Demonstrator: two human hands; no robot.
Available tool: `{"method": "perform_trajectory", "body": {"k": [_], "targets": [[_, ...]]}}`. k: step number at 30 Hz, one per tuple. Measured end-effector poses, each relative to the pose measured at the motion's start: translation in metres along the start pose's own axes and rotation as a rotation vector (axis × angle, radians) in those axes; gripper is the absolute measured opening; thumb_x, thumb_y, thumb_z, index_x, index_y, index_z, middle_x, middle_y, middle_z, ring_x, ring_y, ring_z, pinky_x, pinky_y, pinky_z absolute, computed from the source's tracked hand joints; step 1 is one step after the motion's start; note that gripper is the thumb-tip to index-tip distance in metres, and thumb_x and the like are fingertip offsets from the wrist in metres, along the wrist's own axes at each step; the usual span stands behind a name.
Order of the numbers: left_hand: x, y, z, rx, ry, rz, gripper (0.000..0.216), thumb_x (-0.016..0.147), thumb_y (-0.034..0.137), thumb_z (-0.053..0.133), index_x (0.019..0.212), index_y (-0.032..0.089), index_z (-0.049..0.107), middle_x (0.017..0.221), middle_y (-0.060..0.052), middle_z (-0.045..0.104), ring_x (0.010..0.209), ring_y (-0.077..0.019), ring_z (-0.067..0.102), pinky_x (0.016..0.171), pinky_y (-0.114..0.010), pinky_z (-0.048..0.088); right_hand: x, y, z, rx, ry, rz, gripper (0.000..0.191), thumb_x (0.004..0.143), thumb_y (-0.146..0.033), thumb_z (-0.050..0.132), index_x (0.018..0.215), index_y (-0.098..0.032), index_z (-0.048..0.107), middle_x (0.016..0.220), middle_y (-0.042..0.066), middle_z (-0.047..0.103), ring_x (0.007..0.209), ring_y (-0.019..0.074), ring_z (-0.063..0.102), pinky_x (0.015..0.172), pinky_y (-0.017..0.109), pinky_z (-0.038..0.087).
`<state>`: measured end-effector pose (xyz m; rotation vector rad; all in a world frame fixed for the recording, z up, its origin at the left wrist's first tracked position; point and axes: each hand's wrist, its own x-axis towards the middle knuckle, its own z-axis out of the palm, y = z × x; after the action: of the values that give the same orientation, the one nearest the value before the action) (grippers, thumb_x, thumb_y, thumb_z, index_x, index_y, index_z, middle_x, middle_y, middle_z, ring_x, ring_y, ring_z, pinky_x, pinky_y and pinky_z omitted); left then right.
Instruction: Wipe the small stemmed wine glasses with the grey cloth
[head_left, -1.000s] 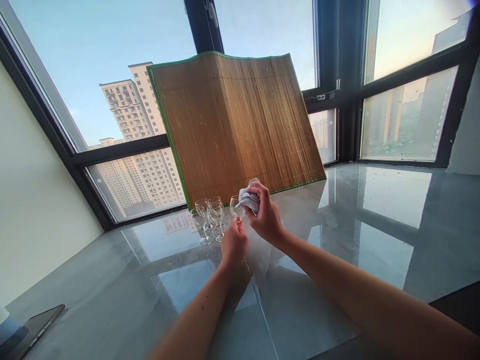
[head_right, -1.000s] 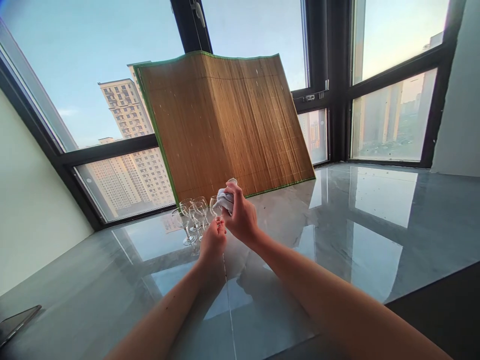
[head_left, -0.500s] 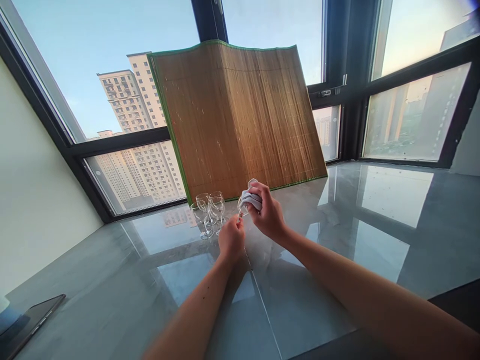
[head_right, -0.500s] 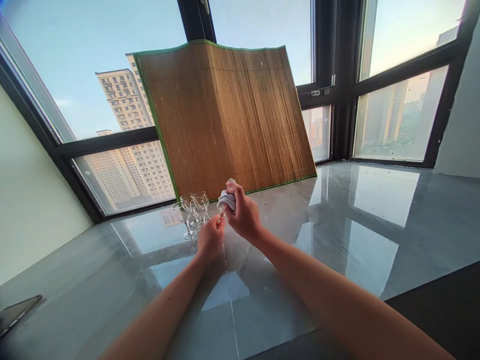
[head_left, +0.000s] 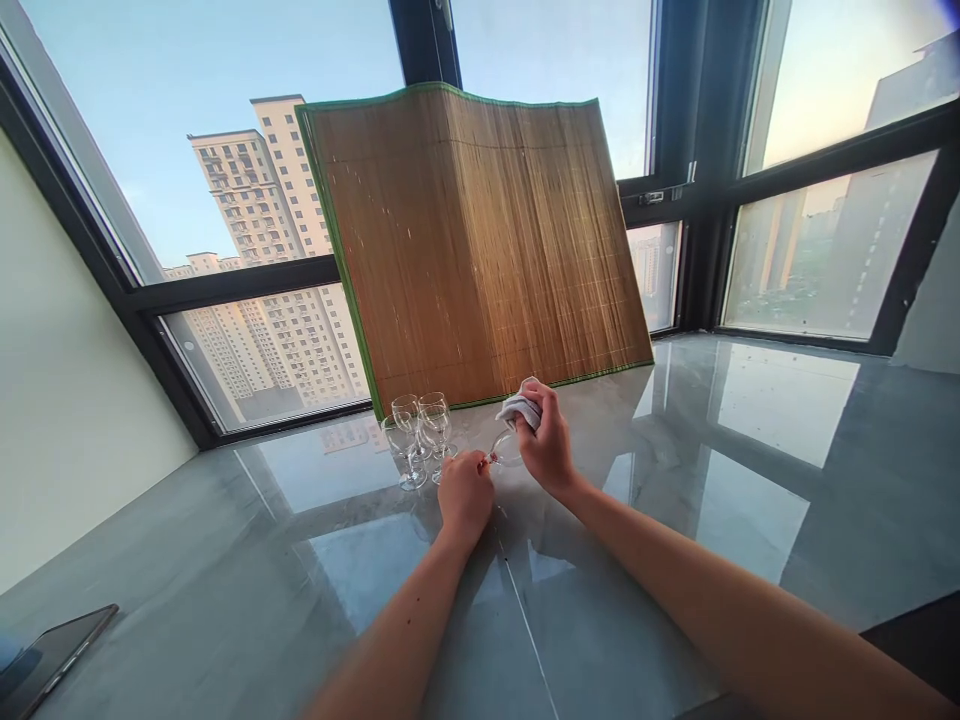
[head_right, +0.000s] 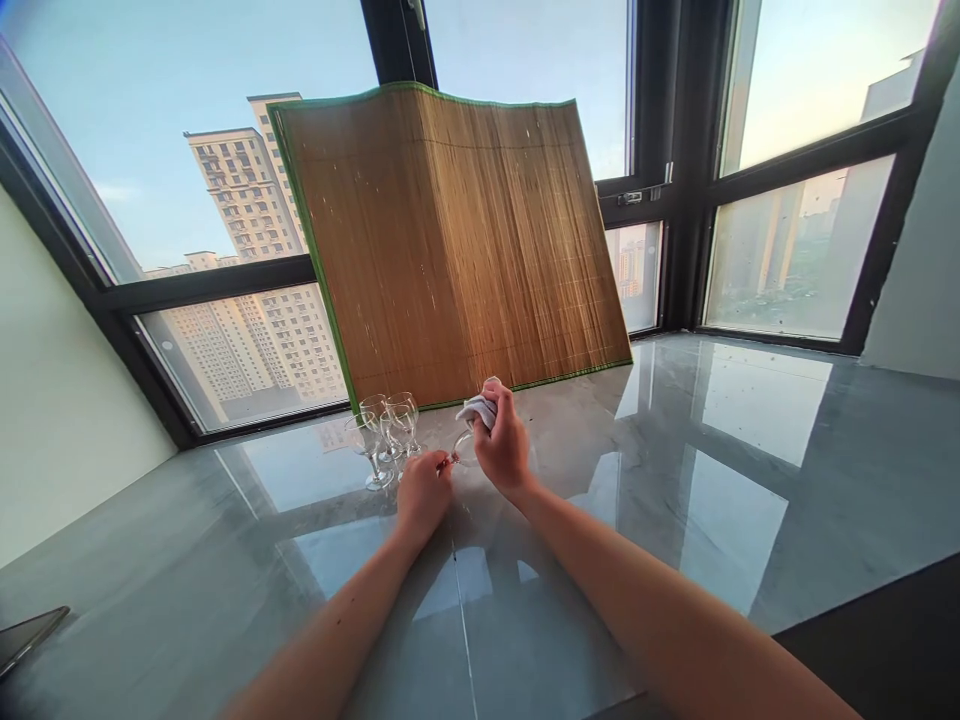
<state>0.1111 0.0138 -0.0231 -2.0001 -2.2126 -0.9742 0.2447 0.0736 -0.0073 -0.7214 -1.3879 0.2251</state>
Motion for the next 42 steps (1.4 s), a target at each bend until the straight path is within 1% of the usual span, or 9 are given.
{"method": "perform_trajectory", "body": {"k": [8,15,18,23,27,29,32,36,42], "targets": [[0.001,0.001,-0.001,-0.032,0.001,-0.02,0.029,0.092,0.023,0.047,0.094,0.025,0.076,0.094,-0.007,0.073,0.101,-0.0254,0.058,0.076,-0.029,0.04,0.002,-0.001,0.0,0.038,0.057,-0.006,0.031,0.085,-0.021,0.051,0.115,-0.026,0.049,0.126,0.01,0.061,0.114,0.0224,0.06,0.097,0.046,0.049],[0.005,-0.006,0.002,-0.16,0.029,-0.049,0.03,0.088,0.02,0.054,0.105,0.027,0.078,0.101,-0.006,0.076,0.101,-0.0238,0.062,0.085,-0.031,0.043,0.011,0.021,-0.001,0.03,0.213,0.185,0.033,0.084,-0.022,0.049,0.117,-0.022,0.048,0.102,0.008,0.067,0.086,0.0188,0.063,0.077,0.036,0.054],[0.008,-0.01,0.005,-0.234,0.048,-0.049,0.029,0.086,0.02,0.056,0.105,0.025,0.078,0.099,-0.006,0.077,0.093,-0.022,0.065,0.087,-0.032,0.044,0.008,0.025,0.002,0.072,0.161,0.232,0.034,0.083,-0.023,0.047,0.117,-0.02,0.048,0.098,0.008,0.068,0.081,0.0178,0.063,0.07,0.031,0.053],[0.012,-0.013,0.01,-0.257,0.035,-0.097,0.029,0.086,0.022,0.057,0.107,0.022,0.077,0.105,-0.008,0.076,0.095,-0.0215,0.066,0.085,-0.031,0.045,0.001,0.017,0.004,0.095,0.005,0.276,0.032,0.085,-0.027,0.049,0.116,-0.021,0.051,0.098,0.007,0.069,0.079,0.0182,0.063,0.071,0.032,0.052],[0.011,-0.012,0.011,-0.264,0.05,-0.086,0.028,0.087,0.026,0.057,0.106,0.021,0.078,0.103,-0.009,0.076,0.089,-0.0204,0.066,0.082,-0.03,0.045,0.003,0.016,0.003,0.126,0.012,0.304,0.033,0.084,-0.029,0.049,0.115,-0.02,0.051,0.097,0.008,0.07,0.078,0.0184,0.063,0.068,0.031,0.052],[0.01,-0.011,0.009,-0.278,0.062,-0.07,0.028,0.088,0.029,0.058,0.106,0.021,0.078,0.1,-0.008,0.077,0.083,-0.019,0.065,0.078,-0.028,0.044,0.006,0.019,0.003,0.189,0.02,0.37,0.033,0.081,-0.029,0.05,0.113,-0.021,0.051,0.094,0.006,0.07,0.072,0.0171,0.061,0.062,0.029,0.05],[0.008,-0.007,0.006,-0.323,0.044,-0.043,0.029,0.089,0.033,0.057,0.106,0.021,0.077,0.09,-0.006,0.076,0.074,-0.0166,0.062,0.069,-0.026,0.04,0.007,0.02,0.003,0.384,-0.041,0.57,0.031,0.077,-0.028,0.052,0.107,-0.022,0.049,0.073,-0.002,0.063,0.049,0.0126,0.05,0.045,0.024,0.039],[0.005,-0.005,0.004,-0.379,0.049,-0.014,0.031,0.09,0.04,0.054,0.088,0.02,0.077,0.067,0.0,0.068,0.062,-0.0141,0.054,0.062,-0.025,0.033,0.005,0.012,0.004,0.524,-0.176,0.706,0.024,0.074,-0.028,0.053,0.097,-0.021,0.05,0.058,-0.006,0.053,0.038,0.0107,0.043,0.036,0.023,0.029],[0.005,-0.004,0.008,-0.55,0.056,0.081,0.037,0.091,0.047,0.052,0.08,0.018,0.071,0.073,-0.001,0.069,0.065,-0.0142,0.056,0.064,-0.024,0.037,0.0,-0.007,0.004,0.558,-0.241,0.71,0.027,0.072,-0.026,0.053,0.098,-0.021,0.049,0.066,-0.005,0.056,0.039,0.0087,0.045,0.035,0.023,0.031]]}}
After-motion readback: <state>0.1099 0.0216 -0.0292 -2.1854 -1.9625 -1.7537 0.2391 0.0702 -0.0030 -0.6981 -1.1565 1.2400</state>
